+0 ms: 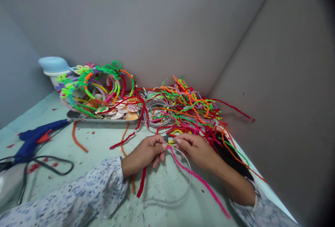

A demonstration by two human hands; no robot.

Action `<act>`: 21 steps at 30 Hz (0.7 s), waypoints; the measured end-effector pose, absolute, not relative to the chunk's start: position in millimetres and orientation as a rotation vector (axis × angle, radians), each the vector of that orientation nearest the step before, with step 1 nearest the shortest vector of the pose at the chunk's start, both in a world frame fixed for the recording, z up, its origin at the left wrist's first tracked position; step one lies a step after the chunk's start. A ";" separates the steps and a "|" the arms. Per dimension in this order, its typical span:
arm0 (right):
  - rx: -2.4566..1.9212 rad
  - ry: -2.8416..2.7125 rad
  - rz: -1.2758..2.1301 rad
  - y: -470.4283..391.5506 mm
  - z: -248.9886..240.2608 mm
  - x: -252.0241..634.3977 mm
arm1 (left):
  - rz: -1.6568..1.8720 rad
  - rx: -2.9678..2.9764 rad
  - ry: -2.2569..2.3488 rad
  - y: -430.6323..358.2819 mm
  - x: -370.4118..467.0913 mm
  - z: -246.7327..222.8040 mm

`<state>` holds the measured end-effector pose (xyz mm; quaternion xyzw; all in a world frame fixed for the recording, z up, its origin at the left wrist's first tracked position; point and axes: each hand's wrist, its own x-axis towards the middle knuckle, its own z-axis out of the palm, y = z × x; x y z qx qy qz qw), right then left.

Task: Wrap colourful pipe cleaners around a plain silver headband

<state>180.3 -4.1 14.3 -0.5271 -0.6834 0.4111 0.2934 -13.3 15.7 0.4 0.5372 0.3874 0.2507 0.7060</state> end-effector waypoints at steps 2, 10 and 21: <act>-1.385 -1.672 1.269 -0.1 13.7 182.9 | 0.576 1.162 0.842 16.6 -13.3 1.8; -1.227 -1.591 1.531 -1.1 5.1 178.9 | 0.614 1.166 0.798 18.9 -14.5 -3.9; -1.162 -1.784 1.110 -5.7 -3.1 173.6 | 0.586 1.182 0.782 18.1 -15.4 -1.7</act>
